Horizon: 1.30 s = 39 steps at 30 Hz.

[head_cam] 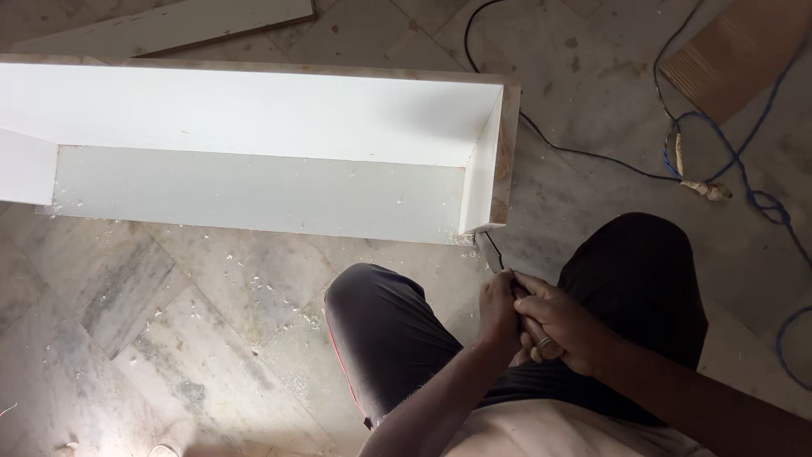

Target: The person uses a chisel to scrape and smooth the edges of a white wooden furniture piece. They hold the chisel with both hands and work along the side and corner of the piece.

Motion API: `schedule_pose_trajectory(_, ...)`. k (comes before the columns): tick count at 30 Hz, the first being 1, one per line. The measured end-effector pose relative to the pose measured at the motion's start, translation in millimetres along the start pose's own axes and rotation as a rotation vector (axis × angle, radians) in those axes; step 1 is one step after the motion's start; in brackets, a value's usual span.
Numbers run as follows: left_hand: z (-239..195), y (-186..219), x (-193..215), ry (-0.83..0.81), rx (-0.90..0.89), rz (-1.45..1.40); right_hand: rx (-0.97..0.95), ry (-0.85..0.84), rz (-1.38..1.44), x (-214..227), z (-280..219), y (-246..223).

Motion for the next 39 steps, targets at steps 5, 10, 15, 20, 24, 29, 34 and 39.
schedule_pose_trajectory(5, -2, -1, 0, 0.004, -0.093, -0.095, -0.042, 0.016, 0.003, 4, 2, 4)
schedule_pose_trajectory(10, 0, -2, -3, 0.004, -0.019, -0.114, -0.044, 0.046, -0.022, 9, 2, 4)
schedule_pose_trajectory(15, -5, 1, -4, 0.048, 0.013, -0.002, -0.024, -0.032, 0.013, 8, 1, 2)
schedule_pose_trajectory(20, -8, 0, -5, -0.009, -0.049, -0.178, -0.055, 0.054, -0.051, 13, 2, 7)
schedule_pose_trajectory(24, -5, 7, -6, 0.034, 0.002, -0.018, -0.037, -0.033, -0.004, 8, 3, 0)
schedule_pose_trajectory(29, -10, -1, -4, 0.015, 0.026, -0.164, -0.088, 0.079, -0.071, 7, -2, 4)
schedule_pose_trajectory(34, 0, 4, -4, 0.018, -0.016, -0.069, -0.023, 0.024, -0.064, 3, 2, -3)
schedule_pose_trajectory(39, -1, -6, -1, 0.025, -0.031, -0.176, -0.088, 0.097, -0.037, 9, -1, 5)
Point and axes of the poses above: each hand's wrist, its own z-axis towards the middle knuckle, its own x-axis out of the back of the hand, y = z × x, the point moved 3 cm from there along z, towards the middle knuckle, and after that the axes turned 12 degrees about z, right-handed, at the moved point
